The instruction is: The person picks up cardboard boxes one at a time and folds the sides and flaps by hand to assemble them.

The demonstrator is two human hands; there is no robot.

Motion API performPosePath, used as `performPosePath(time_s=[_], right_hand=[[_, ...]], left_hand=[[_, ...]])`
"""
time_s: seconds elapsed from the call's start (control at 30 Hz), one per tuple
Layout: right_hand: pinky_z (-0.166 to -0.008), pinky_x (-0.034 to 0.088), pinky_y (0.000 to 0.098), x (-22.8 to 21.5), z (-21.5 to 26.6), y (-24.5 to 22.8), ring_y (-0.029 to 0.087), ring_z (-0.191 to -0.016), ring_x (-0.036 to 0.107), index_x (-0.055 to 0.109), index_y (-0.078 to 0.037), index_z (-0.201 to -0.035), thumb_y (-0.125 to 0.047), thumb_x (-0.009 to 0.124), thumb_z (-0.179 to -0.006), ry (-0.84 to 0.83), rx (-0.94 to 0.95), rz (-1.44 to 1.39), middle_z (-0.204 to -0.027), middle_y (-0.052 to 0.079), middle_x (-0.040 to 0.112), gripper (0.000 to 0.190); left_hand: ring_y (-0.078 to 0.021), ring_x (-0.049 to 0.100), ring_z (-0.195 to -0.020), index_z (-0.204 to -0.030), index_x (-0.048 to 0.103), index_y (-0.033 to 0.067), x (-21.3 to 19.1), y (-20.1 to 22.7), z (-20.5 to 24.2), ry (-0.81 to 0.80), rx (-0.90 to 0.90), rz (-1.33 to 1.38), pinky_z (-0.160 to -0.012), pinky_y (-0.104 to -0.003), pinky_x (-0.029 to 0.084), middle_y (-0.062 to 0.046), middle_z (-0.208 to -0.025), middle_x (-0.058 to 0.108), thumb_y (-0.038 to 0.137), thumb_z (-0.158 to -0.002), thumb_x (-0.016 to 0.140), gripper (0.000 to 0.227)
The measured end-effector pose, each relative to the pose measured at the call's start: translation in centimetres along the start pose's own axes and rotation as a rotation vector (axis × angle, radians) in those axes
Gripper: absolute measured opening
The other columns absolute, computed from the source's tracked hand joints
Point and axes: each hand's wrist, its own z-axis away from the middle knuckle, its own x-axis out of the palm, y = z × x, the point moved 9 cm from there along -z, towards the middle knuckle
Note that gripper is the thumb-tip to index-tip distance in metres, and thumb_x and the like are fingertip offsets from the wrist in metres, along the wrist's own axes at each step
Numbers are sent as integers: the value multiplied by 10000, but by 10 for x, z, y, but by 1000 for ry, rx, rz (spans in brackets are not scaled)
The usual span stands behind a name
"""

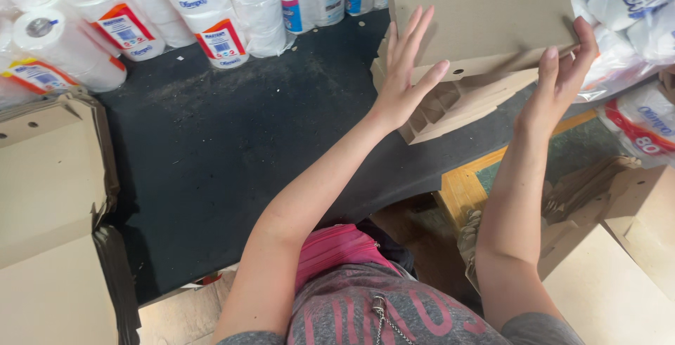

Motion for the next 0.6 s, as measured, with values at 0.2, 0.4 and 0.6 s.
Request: performPosePath(time_s=[0.2, 0.4, 0.6], right_hand=[[-1295, 300, 482, 81, 39, -58, 330, -1556, 277, 196, -127, -1603, -24, 523, -923, -256, 53, -41, -1645, 124, 234, 762], [-1340, 243, 561, 182, 91, -77, 401, -1606, 195, 223, -80, -1613, 142, 714, -918, -379, -248, 171, -1688, 196, 166, 879], [-908, 560, 477, 254, 107, -107, 318, -1129, 481, 604, -47, -1328, 178, 773, -734, -511, -306, 122, -1301, 86, 555, 657]], left_hand=[[-349, 1, -1696, -1639, 238, 292, -124, 71, 53, 156, 133, -76, -1352, -692, 74, -19, -1766, 149, 531, -1060, 560, 704], [-252, 140, -1640, -1602, 260, 159, -225, 84, 127, 310, 29, -115, -1364, -471, 176, -79, -1715, 213, 318, -1064, 575, 644], [-516, -2, -1558, -1612, 258, 113, -285, 54, 197, 451, -183, -88, -1218, -696, 30, -257, -1682, 78, 372, -974, 657, 796]])
